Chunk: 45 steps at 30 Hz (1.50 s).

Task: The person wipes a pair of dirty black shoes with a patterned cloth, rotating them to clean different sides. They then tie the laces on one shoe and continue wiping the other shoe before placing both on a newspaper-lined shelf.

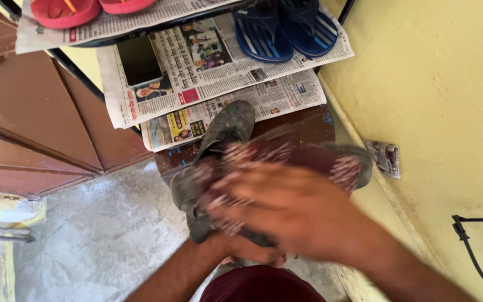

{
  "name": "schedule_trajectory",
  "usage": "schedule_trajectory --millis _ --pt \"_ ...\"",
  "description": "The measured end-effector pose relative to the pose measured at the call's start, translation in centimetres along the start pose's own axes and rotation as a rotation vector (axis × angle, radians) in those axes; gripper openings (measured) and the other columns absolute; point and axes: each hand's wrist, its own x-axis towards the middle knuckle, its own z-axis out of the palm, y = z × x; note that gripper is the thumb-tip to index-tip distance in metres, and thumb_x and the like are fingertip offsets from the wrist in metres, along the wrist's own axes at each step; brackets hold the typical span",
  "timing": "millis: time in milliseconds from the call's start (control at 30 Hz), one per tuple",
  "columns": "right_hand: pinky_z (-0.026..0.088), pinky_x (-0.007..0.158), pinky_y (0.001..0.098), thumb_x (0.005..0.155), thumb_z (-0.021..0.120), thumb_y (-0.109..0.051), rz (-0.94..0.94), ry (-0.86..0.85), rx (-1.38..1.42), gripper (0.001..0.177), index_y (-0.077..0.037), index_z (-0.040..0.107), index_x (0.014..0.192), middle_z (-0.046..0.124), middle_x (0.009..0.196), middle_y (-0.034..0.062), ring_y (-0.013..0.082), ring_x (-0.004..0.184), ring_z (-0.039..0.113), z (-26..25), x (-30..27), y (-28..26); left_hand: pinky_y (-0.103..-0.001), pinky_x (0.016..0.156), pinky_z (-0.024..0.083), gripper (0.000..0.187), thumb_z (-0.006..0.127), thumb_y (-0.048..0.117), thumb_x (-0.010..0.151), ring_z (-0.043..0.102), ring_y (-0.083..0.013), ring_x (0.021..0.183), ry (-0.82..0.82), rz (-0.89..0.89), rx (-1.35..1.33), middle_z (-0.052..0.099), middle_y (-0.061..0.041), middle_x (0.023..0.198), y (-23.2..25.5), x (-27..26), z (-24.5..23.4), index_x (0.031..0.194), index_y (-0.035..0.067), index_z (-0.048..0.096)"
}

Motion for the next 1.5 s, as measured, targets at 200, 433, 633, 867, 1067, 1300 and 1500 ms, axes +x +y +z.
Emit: schedule_trajectory --millis 200,433,633,867,1067,1300,1500 --pt "0.052 0.110 0.0327 0.092 0.065 0.005 0.301 0.283 -0.195 0.053 -0.025 0.066 0.136 0.063 0.147 0.0093 0.0260 0.135 0.061 -1.0 -7.1 5.0 -0.045 0.092 0.054 0.047 0.066 0.042 0.084 0.067 -0.0302 0.105 0.037 -0.075 -0.261 0.073 -0.009 0.115 1.2 -1.0 -1.5 0.124 0.018 0.069" --pt "0.047 0.117 0.0278 0.108 0.051 0.000 0.607 1.033 0.225 0.037 0.004 0.058 0.143 0.062 0.141 0.0206 0.0193 0.128 0.060 3.9 -8.2 2.4 -0.050 0.069 0.050 0.062 0.075 0.019 0.069 0.064 -0.0378 0.080 0.068 -0.351 -0.970 0.070 -0.020 0.108 0.5 -1.7 -1.4 0.128 0.004 0.066" --pt "0.045 0.121 0.0346 0.108 0.050 -0.006 0.687 1.257 0.246 0.046 0.011 0.046 0.150 0.058 0.145 0.0230 0.0265 0.136 0.059 7.6 -6.4 -0.9 -0.043 0.086 0.057 0.078 0.066 0.019 0.066 0.069 -0.0333 0.098 0.431 -0.099 -2.111 0.070 -0.021 0.120 1.9 0.5 -1.0 0.139 -0.006 0.058" --pt "0.045 0.108 0.0498 0.077 0.059 0.008 0.411 0.760 0.006 0.033 0.000 0.069 0.107 0.068 0.112 0.0248 0.0441 0.117 0.064 13.6 -9.5 -3.4 -0.050 0.092 0.058 0.066 0.061 0.028 0.072 0.069 -0.0385 0.103 0.731 0.026 -2.357 0.069 -0.021 0.122 2.0 3.9 -3.3 0.131 -0.002 0.063" --pt "0.052 0.095 0.0500 0.072 0.067 0.000 0.291 0.217 0.105 0.041 -0.006 0.076 0.111 0.071 0.115 0.0188 0.0427 0.109 0.067 15.6 -16.4 -0.6 -0.052 0.083 0.059 0.054 0.062 0.037 0.076 0.070 -0.0389 0.093 0.895 -0.131 -2.307 0.073 -0.018 0.107 2.1 6.4 -3.9 0.117 0.003 0.068" --pt "0.052 0.096 0.0265 0.105 0.064 -0.009 1.141 0.967 0.371 0.030 -0.001 0.067 0.133 0.074 0.119 0.0114 0.0126 0.106 0.066 15.8 -19.2 4.0 -0.049 0.071 0.058 0.047 0.062 0.051 0.083 0.068 -0.0334 0.078 1.044 -0.301 -2.272 0.071 -0.014 0.091 0.8 10.2 0.3 0.099 0.008 0.070" --pt "0.048 0.104 0.0259 0.106 0.059 -0.007 1.100 1.066 0.552 0.035 0.002 0.062 0.140 0.070 0.131 0.0080 0.0110 0.116 0.062 13.4 -19.0 3.2 -0.042 0.062 0.055 0.041 0.059 0.048 0.085 0.067 -0.0277 0.072 0.906 -0.584 -2.279 0.073 -0.008 0.086 -1.4 14.3 10.3 0.097 0.010 0.071"
